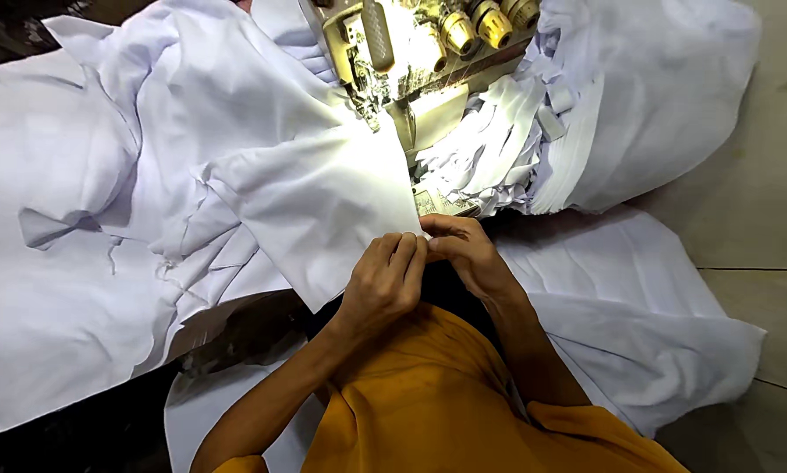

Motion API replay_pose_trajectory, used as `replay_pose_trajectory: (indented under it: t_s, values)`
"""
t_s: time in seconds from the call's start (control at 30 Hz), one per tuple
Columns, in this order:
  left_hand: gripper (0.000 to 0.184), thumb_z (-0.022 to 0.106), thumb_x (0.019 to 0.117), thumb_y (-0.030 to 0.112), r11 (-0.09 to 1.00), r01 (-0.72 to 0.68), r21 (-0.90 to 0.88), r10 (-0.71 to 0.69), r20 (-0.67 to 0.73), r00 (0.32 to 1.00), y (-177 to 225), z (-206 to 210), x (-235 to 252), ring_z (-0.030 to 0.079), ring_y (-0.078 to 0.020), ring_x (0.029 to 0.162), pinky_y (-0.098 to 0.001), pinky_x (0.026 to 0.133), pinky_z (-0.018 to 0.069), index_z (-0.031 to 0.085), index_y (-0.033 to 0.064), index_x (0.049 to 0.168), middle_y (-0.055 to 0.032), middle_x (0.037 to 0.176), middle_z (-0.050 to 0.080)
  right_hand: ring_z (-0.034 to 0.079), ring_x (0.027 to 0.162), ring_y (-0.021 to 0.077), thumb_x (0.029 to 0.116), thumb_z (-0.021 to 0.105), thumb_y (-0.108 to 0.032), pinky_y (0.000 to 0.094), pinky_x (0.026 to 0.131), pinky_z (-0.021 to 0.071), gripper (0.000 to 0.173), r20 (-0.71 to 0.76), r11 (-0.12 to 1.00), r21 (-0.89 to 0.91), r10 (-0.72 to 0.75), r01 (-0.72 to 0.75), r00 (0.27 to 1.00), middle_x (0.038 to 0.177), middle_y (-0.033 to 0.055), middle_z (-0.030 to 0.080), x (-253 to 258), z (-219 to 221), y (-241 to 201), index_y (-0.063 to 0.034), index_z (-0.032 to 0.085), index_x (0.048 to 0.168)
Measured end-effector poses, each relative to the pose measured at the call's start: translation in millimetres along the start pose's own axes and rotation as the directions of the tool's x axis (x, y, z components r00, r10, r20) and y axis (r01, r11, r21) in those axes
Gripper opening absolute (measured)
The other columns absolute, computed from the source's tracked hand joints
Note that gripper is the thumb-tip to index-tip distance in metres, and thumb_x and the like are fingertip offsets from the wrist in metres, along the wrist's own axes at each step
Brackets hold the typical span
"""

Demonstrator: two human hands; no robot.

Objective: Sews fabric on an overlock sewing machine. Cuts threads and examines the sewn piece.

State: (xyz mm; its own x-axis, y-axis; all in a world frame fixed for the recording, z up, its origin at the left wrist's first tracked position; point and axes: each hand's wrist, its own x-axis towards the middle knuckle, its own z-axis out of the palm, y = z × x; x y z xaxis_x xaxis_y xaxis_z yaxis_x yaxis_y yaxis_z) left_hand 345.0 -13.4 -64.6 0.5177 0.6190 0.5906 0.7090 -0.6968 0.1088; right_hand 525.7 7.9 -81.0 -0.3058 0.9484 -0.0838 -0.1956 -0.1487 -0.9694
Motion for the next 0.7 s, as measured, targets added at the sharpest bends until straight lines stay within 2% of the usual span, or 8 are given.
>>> replay_pose_trajectory:
  t_s: [0.07, 0.17, 0.33, 0.43, 0.5, 0.57, 0.63, 0.7]
  values:
    - [0.019, 0.056, 0.0982, -0.002, 1.0, -0.004, 0.031, 0.004, 0.008, 1.0, 0.3, 5.1, -2.4, 0.068, -0.0279, 0.09, -0.0336, 0.078, 0.0547, 0.073, -0.0041, 0.108, -0.0159, 0.098, 0.071, 0.066, 0.085, 0.0095, 0.0995, 0.055, -0.025, 0.0286, 0.079, 0.0567, 0.028, -0.069, 0.997, -0.083, -0.011, 0.005, 0.998, 0.092, 0.0026, 0.071, 3.8, 4.1, -1.1, -0.0051, 0.074, 0.107]
    - [0.02, 0.056, 0.0978, -0.003, 0.999, 0.026, 0.027, -0.027, 0.034, 0.999, -1.2, 10.4, -4.1, 0.069, -0.0277, 0.095, -0.0338, 0.082, 0.0556, 0.073, -0.0015, 0.108, -0.0151, 0.1, 0.072, 0.065, 0.073, 0.0077, 0.0987, 0.069, -0.025, 0.0256, 0.067, 0.0545, 0.019, -0.237, 0.968, -0.248, -0.026, -0.035, 0.971, 0.081, 0.0006, 0.07, 13.3, 13.4, 1.5, -0.0079, 0.077, 0.095]
    - [0.021, 0.059, 0.1027, 0.009, 0.993, 0.117, -0.022, -0.116, 0.054, 0.992, -2.6, 10.1, -12.1, 0.067, -0.0277, 0.102, -0.0345, 0.087, 0.0559, 0.068, 0.0001, 0.119, -0.0155, 0.109, 0.069, 0.065, 0.066, 0.0085, 0.0936, 0.076, -0.018, 0.0238, 0.062, 0.0556, 0.012, -0.297, 0.959, -0.275, -0.025, -0.061, 0.954, 0.078, 0.003, 0.072, 16.6, 14.9, 2.8, -0.0061, 0.076, 0.094]
    - [0.024, 0.058, 0.1023, 0.011, 0.975, 0.208, 0.073, -0.216, 0.115, 0.97, -6.7, 5.3, -20.6, 0.064, -0.031, 0.107, -0.0396, 0.088, 0.0537, 0.065, 0.003, 0.124, -0.0158, 0.115, 0.066, 0.067, 0.064, 0.0086, 0.0899, 0.08, -0.019, 0.024, 0.059, 0.0566, 0.013, -0.3, 0.943, -0.327, -0.037, -0.066, 0.953, 0.078, 0.0027, 0.073, 12.5, 13.0, -1.4, -0.0072, 0.076, 0.095]
    - [0.029, 0.057, 0.0977, 0.006, 0.96, 0.222, 0.17, -0.247, 0.146, 0.958, -10.3, 5.1, -29.8, 0.061, -0.0334, 0.109, -0.0438, 0.088, 0.049, 0.064, 0.0058, 0.126, -0.0156, 0.12, 0.065, 0.066, 0.063, 0.0087, 0.089, 0.082, -0.022, 0.0243, 0.057, 0.0554, 0.016, -0.307, 0.923, -0.379, -0.06, -0.064, 0.95, 0.077, 0.0019, 0.073, 10.4, 10.5, -2.0, -0.0088, 0.076, 0.096]
    - [0.028, 0.057, 0.096, 0.002, 0.953, 0.219, 0.21, -0.251, 0.142, 0.958, -15.2, 5.2, -40.1, 0.061, -0.0334, 0.107, -0.045, 0.09, 0.0475, 0.065, 0.0056, 0.123, -0.0151, 0.116, 0.065, 0.064, 0.06, 0.0083, 0.0883, 0.082, -0.024, 0.0242, 0.055, 0.0535, 0.016, -0.319, 0.902, -0.426, -0.084, -0.063, 0.944, 0.075, 0.0003, 0.072, 9.0, 10.4, -1.5, -0.0105, 0.075, 0.095]
    - [0.021, 0.056, 0.0984, 0.001, 0.957, 0.217, 0.19, -0.238, 0.095, 0.967, -21.4, 1.1, -48.4, 0.065, -0.031, 0.103, -0.0416, 0.09, 0.0508, 0.068, 0.0045, 0.116, -0.0143, 0.109, 0.068, 0.065, 0.062, 0.008, 0.0884, 0.082, -0.024, 0.0241, 0.056, 0.0543, 0.016, -0.321, 0.888, -0.457, -0.103, -0.059, 0.941, 0.076, -0.0008, 0.072, 8.3, 11.0, -2.0, -0.0118, 0.075, 0.094]
    - [0.018, 0.058, 0.0983, 0.001, 0.968, 0.213, 0.136, -0.221, 0.053, 0.974, -26.9, -6.3, -55.1, 0.067, -0.0293, 0.097, -0.0378, 0.086, 0.0545, 0.071, 0.0032, 0.111, -0.0144, 0.1, 0.069, 0.068, 0.067, 0.0085, 0.0897, 0.081, -0.023, 0.0248, 0.061, 0.0578, 0.014, -0.31, 0.887, -0.46, -0.12, -0.038, 0.943, 0.081, -0.0007, 0.073, 7.0, 11.3, -1.5, -0.0117, 0.074, 0.095]
